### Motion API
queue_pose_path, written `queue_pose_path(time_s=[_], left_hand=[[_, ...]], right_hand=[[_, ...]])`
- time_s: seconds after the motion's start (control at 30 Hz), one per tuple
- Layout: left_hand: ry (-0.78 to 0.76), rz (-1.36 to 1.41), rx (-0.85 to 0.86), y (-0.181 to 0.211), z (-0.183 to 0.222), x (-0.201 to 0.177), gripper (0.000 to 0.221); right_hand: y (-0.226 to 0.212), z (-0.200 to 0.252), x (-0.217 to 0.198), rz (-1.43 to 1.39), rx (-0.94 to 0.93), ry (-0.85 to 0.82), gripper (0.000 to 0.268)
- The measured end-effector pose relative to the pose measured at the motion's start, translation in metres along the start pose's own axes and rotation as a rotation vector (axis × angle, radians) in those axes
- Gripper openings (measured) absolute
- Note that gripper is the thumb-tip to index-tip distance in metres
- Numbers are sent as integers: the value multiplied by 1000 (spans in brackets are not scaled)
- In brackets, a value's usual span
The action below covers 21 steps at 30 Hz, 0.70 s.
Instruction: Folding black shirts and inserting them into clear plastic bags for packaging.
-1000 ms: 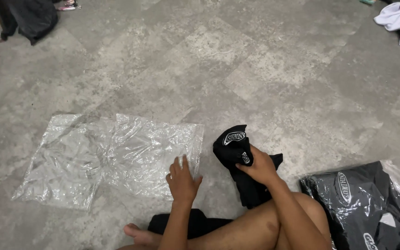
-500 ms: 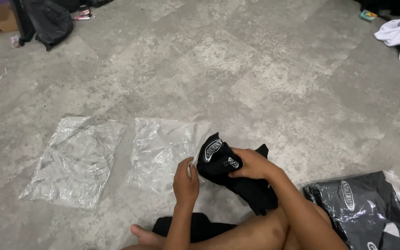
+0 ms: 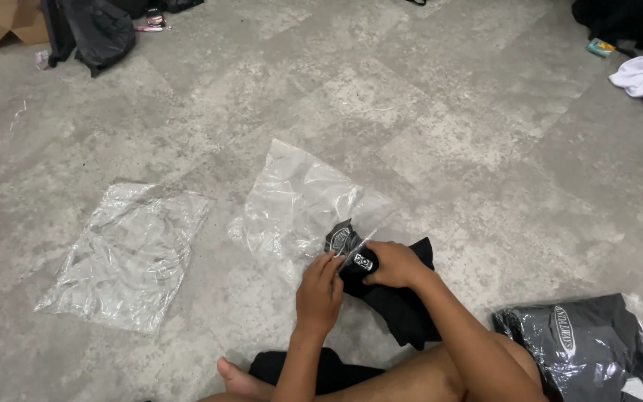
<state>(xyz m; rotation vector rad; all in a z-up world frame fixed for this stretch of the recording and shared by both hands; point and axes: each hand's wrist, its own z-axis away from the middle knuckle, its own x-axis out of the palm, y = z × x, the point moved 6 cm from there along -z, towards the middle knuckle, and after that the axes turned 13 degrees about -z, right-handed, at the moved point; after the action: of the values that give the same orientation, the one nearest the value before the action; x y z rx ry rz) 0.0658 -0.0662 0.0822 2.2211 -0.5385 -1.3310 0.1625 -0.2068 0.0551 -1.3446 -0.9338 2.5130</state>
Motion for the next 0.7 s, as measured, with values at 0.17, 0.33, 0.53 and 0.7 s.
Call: queue_pose_path(time_s=[0.17, 0.33, 0.53, 0.7], left_hand=[[-71, -53, 113, 9, 3, 13, 38], [-173, -63, 119, 15, 10, 19, 36], [-297, -26, 167, 25, 12, 25, 34], [-272, 27, 248, 35, 12, 16, 39]], right_hand=[[-13, 11, 0, -97, 119, 227, 54], [-8, 9, 13, -204, -35, 254, 54], [54, -18, 42, -162, -113, 427, 57], [58, 4, 45, -130, -609, 456, 77]])
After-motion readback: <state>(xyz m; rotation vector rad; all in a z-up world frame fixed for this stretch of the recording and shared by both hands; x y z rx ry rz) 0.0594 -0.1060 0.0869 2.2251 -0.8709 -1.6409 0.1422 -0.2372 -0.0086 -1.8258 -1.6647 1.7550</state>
